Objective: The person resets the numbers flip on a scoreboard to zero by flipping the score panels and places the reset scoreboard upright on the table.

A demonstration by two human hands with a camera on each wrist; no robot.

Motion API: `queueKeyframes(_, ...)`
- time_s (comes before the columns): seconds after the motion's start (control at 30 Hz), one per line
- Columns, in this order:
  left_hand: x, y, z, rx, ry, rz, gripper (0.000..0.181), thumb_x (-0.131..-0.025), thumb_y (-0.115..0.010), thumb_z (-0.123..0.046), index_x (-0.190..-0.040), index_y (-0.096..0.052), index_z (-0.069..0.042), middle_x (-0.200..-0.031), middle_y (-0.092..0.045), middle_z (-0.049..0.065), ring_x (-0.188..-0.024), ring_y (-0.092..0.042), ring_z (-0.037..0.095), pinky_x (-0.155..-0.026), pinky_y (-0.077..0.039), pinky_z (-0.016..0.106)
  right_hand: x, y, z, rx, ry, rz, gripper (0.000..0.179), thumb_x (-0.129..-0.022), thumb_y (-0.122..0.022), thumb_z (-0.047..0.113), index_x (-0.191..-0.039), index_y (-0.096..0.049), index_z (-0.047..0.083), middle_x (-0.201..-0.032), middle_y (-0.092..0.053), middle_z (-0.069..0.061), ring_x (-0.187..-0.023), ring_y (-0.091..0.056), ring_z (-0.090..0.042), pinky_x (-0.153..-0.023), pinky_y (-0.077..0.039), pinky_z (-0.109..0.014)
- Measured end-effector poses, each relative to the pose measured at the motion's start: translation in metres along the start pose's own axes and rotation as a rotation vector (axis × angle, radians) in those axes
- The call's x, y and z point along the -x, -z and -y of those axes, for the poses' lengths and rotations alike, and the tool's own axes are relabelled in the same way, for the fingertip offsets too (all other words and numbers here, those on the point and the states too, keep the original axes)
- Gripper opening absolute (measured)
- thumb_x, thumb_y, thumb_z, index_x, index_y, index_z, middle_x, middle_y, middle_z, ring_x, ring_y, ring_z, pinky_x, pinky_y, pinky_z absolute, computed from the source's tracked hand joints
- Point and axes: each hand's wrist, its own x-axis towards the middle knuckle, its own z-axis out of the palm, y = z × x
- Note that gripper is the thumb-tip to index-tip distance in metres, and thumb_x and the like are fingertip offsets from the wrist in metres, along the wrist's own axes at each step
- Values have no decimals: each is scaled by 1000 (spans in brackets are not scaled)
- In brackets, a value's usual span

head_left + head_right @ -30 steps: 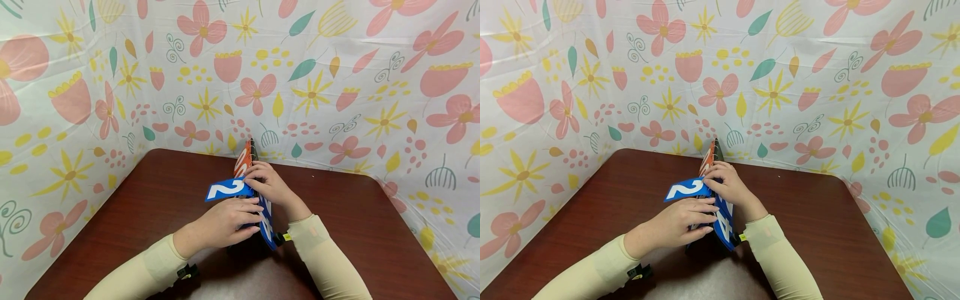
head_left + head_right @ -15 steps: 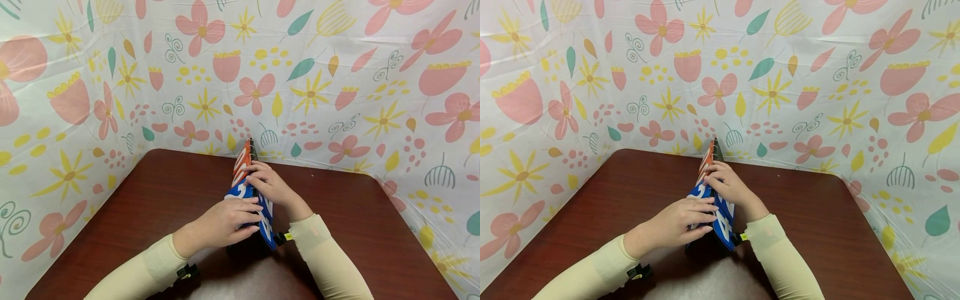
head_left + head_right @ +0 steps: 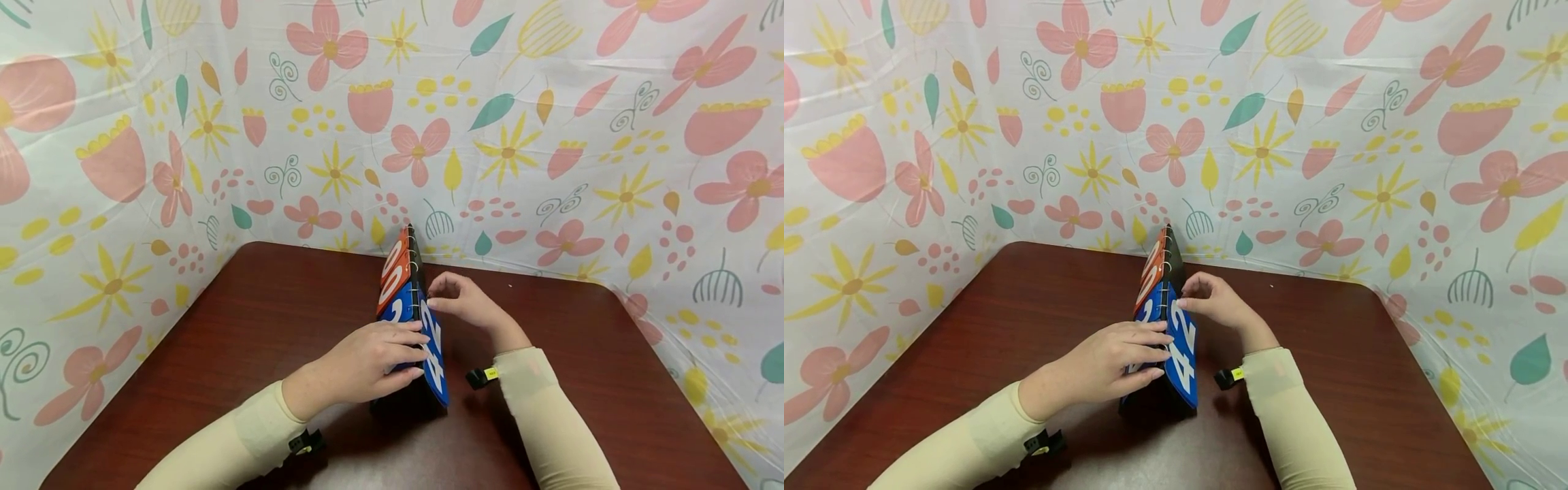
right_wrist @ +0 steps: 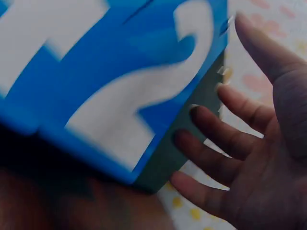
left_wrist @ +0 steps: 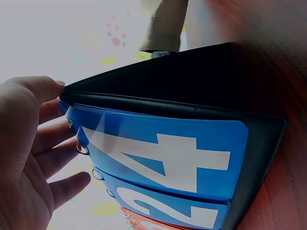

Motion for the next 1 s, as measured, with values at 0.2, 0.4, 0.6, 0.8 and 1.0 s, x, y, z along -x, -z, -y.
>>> queueKeyframes(0.2,0,1,-1,-24,6,1,28,-99,-69,-29,-122,-77,-17,-131,-73,-2,-140,-58,21,-115,-47,38,0,-6,-30,-54,-160,168,31,-95,-74,22,-114,-60,3,-105,-67,-13,-92,-64,-22,-80,-61,-41)
queueKeyframes(0.4,1,0,-2,-56,27,-8,27,-100,-67,-33,-122,-77,-21,-131,-73,-5,-140,-57,19,-114,-46,40,1,-2,-41,-48,-183,198,25,-95,-75,22,-100,-65,0,-87,-70,-5,-77,-67,-17,-75,-62,-41)
queueKeyframes(0.6,1,1,-2,-70,27,-12,27,-100,-67,-34,-122,-77,-22,-131,-73,-5,-139,-58,19,-113,-47,40,5,9,-37,33,-187,154,22,-92,-78,27,-94,-76,5,-88,-75,-3,-81,-69,-18,-80,-62,-42)
queueKeyframes(0.8,1,2,-2,-62,28,-11,29,-99,-68,-33,-123,-77,-21,-131,-73,-3,-139,-59,20,-113,-48,41,10,21,-23,130,-179,144,24,-92,-77,33,-99,-82,10,-93,-79,-6,-89,-72,-28,-83,-62,-46)
queueKeyframes(1.0,1,3,-3,-60,38,2,29,-100,-67,-33,-123,-77,-19,-132,-73,-3,-139,-58,18,-111,-49,42,15,32,-17,151,-217,167,26,-92,-76,33,-102,-81,10,-93,-79,-6,-83,-71,-24,-79,-62,-50)
